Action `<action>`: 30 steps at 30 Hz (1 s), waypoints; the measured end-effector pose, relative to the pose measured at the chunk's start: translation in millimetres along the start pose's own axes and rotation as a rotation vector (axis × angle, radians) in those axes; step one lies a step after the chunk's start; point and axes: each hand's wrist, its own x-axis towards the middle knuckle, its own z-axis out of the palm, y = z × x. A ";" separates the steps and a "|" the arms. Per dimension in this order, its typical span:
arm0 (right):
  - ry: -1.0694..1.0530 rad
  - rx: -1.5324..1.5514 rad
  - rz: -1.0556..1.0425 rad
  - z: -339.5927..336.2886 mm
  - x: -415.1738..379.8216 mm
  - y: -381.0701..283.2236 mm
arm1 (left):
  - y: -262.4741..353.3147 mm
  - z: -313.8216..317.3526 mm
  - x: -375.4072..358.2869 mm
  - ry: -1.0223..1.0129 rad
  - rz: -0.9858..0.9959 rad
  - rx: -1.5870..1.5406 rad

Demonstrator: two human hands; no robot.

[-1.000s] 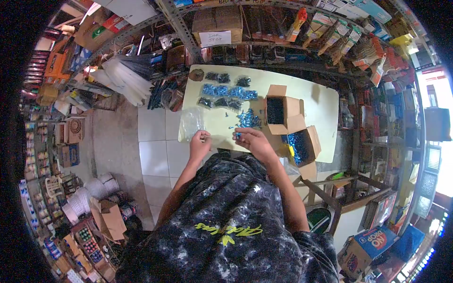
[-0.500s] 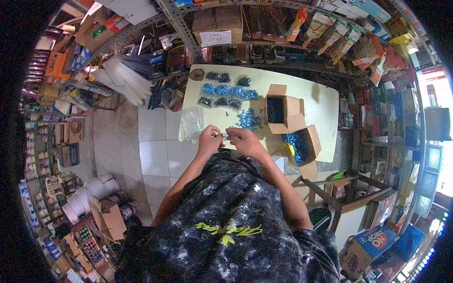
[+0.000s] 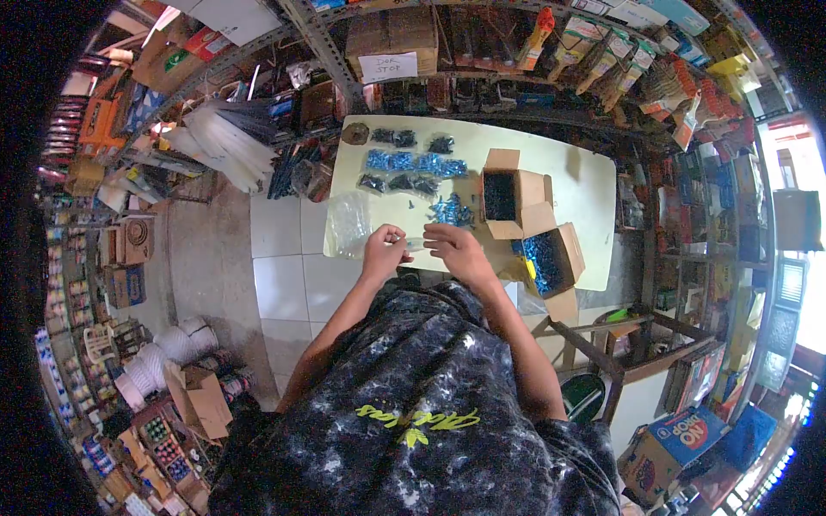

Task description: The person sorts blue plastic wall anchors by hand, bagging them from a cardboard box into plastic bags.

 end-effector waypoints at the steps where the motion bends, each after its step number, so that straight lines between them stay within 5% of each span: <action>1: -0.001 -0.001 0.000 -3.7 0.2 3.3 | 0.8 -0.2 -0.3 0.008 -0.004 0.007; 8: 0.251 -0.203 -0.041 -27.0 8.8 47.5 | -10.3 -19.4 -3.9 -0.041 0.105 0.226; 14: 0.251 -0.475 -0.065 -24.3 7.7 79.4 | -11.7 -45.7 -15.4 0.034 0.031 -0.158; 22: 0.341 -0.916 -0.101 -19.2 7.6 84.0 | 5.4 -73.2 -26.9 0.192 0.049 -0.267; 26: 0.308 -0.915 -0.148 -21.3 15.6 86.0 | 8.4 -79.8 -30.3 0.215 0.056 -0.277; 30: 0.033 -0.803 -0.127 10.5 36.0 62.1 | 11.8 -81.4 -34.6 0.233 0.067 -0.315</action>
